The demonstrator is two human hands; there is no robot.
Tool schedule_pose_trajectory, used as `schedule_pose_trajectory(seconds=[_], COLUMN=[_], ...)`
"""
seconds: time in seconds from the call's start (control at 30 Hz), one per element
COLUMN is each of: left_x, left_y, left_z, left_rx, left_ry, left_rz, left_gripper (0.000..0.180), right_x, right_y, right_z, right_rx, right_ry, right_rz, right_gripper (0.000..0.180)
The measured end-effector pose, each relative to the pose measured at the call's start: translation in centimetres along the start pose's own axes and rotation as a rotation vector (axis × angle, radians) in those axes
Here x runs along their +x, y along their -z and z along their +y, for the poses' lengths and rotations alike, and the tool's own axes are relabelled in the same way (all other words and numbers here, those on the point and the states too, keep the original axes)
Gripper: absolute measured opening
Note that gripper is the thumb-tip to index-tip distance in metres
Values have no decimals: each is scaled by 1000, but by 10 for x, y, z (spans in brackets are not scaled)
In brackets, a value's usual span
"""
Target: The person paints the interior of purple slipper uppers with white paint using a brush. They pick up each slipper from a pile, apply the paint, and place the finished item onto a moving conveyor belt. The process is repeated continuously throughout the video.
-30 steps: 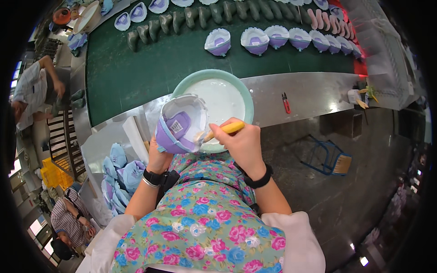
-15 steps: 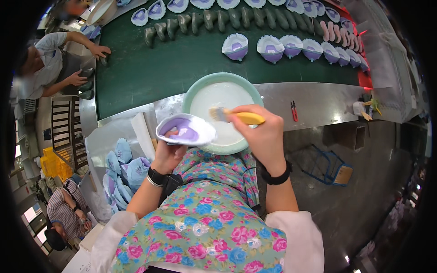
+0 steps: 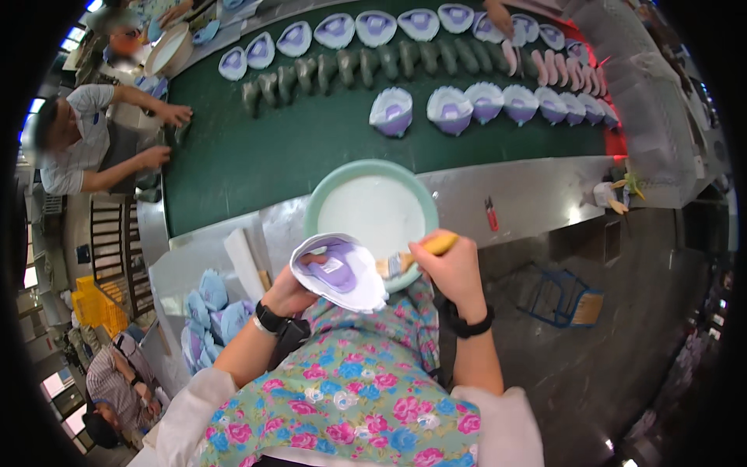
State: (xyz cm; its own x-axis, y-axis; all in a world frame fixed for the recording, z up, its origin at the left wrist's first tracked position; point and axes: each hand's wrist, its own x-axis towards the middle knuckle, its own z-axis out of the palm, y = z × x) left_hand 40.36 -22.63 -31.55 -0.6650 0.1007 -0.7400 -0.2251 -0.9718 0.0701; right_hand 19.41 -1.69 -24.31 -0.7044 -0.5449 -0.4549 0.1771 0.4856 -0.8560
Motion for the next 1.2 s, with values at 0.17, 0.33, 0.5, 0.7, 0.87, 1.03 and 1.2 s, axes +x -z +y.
schedule_pose_trajectory(seconds=[0.17, 0.33, 0.5, 0.7, 0.87, 1.03, 1.2], left_x=[81, 232, 345, 378, 390, 428, 446], left_y=[2, -24, -20, 1, -103, -102, -110], left_z=[77, 158, 195, 150, 123, 120, 106], left_rx=[61, -41, -217, -449, -98, -37, -39], left_ry=[-469, -838, -870, -356, -254, -463, -464], left_rz=[-15, 182, 254, 427, 547, 619, 434], left_gripper=[23, 23, 35, 46, 58, 60, 58], right_x=[24, 50, 70, 97, 105, 103, 101], right_y=[45, 72, 85, 94, 100, 106, 109], right_z=[0, 20, 54, 62, 57, 69, 80], right_rx=[234, 243, 289, 303, 328, 298, 273], right_ry=[47, -5, -108, -178, -169, -184, -194], right_rz=[302, 333, 309, 283, 295, 306, 297], right_gripper=[15, 14, 13, 12, 12, 13, 13])
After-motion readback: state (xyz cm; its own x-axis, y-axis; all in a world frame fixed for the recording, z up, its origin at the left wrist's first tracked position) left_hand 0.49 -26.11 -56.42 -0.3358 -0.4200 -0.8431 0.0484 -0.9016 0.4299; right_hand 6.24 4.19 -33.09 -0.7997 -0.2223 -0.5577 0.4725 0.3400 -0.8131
